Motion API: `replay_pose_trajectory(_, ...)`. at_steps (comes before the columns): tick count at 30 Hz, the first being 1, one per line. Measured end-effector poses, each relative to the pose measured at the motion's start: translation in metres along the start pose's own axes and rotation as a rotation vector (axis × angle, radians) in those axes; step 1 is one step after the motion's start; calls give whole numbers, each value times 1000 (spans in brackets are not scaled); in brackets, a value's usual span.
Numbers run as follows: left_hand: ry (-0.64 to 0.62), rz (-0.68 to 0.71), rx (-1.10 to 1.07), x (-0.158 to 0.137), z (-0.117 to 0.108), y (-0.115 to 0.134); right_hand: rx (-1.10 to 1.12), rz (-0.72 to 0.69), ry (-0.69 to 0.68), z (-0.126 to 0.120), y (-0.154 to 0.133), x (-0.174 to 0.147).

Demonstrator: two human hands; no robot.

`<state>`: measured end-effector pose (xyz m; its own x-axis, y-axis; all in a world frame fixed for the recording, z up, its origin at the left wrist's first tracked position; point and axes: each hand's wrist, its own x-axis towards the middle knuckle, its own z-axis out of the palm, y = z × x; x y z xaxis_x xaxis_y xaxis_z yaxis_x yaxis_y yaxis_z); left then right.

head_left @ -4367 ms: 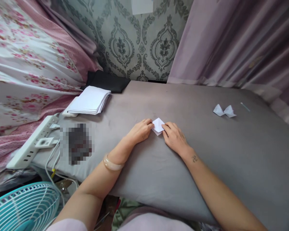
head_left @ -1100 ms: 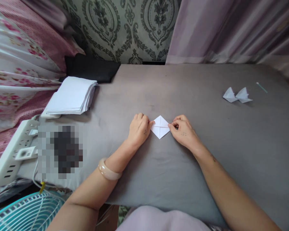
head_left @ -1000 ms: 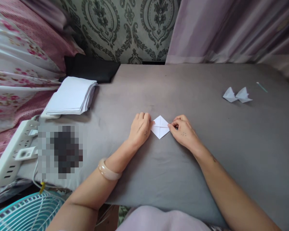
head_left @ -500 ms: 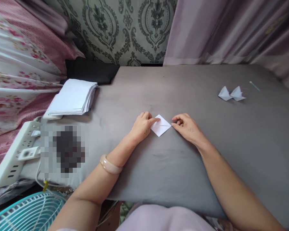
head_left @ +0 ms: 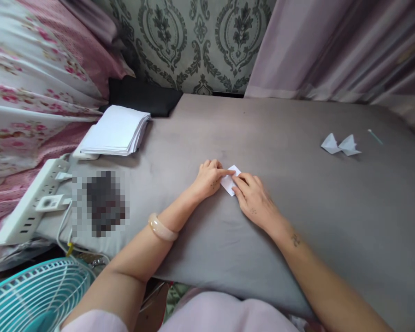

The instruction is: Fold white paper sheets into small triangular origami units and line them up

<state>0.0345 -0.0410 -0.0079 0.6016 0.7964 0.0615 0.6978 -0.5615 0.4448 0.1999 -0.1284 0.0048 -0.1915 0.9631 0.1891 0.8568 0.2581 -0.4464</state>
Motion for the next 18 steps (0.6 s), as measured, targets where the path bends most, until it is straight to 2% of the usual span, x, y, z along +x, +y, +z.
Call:
replay_pose_trajectory(4,14,-51,-117,1,-8,-3,-153,-5,-39,0,-5,-1)
replay_pose_trajectory(8,189,-360,-321,-4,-23,-6,-163,10,-41,-1,-5,2)
replay_pose_trajectory(10,195,-443,-329,-9,-29,-3,-130,9,-44,-1,-2,3)
replay_pose_trajectory(14,106,-414,-243,-14,-28,5,-80,25,-41,-1,2,6)
replay_pose_trajectory(18,78,-422,-188,-15,-22,8,-75,42,-51,-2,1,8)
